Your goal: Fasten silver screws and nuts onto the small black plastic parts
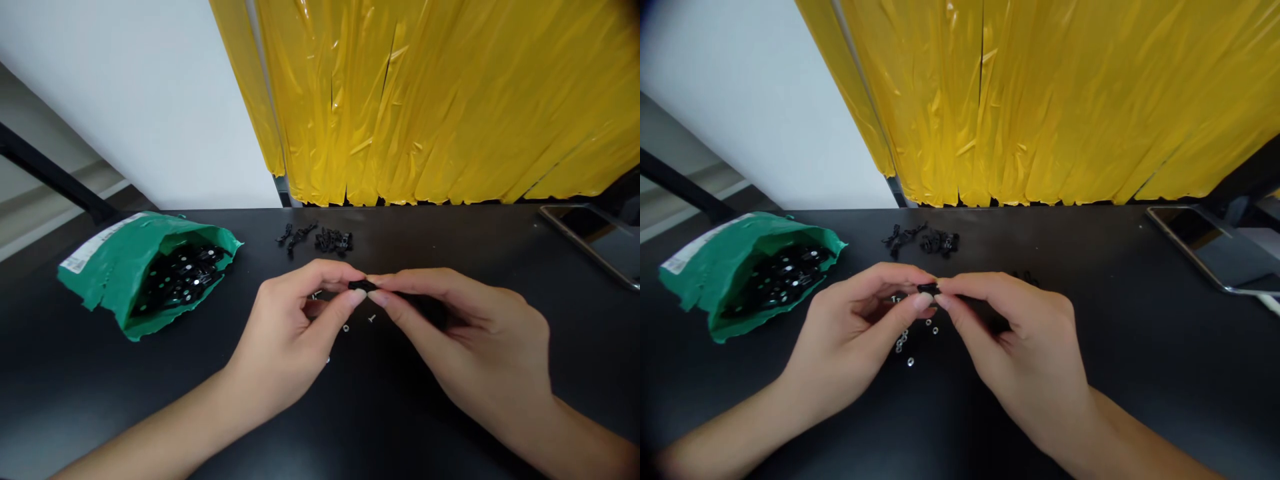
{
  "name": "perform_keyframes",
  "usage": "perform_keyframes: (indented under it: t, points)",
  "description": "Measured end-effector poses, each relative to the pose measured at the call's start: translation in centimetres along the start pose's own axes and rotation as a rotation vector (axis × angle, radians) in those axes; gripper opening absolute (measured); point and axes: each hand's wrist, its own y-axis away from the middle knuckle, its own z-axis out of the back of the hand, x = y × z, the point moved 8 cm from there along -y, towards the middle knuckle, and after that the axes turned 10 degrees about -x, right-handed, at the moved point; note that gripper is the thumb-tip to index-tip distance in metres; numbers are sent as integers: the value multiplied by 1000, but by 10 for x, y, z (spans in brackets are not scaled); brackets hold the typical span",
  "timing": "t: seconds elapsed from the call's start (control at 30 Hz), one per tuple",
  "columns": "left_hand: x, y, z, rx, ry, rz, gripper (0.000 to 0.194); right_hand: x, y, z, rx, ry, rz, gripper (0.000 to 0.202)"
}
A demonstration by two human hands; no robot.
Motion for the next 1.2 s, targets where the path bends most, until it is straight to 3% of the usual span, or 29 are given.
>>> perform_keyframes:
  t: [0.17,0.23,0.37,0.6,0.93,1.2]
  points:
    - [4,-5,10,-58,-88,-103,14,-18,-11,7,-30,98,-78,11]
    - [8,-9,15,-82,-70,-93,15,-26,-13,0,82,240,-78,12]
    - [14,-14,20,-113,-25,-64,17,-32,-3,-26,440,395,25,16]
    - [16,-18,18,-110,-24,-12,15,-36,12,-40,614,405,34,10]
    - [8,-17,19,-109,28,-50,13,-28,7,-32,584,244,98,21]
    - [-8,-10,12,20,36,-204,25,-13,-11,-13,352,-219,-235,6]
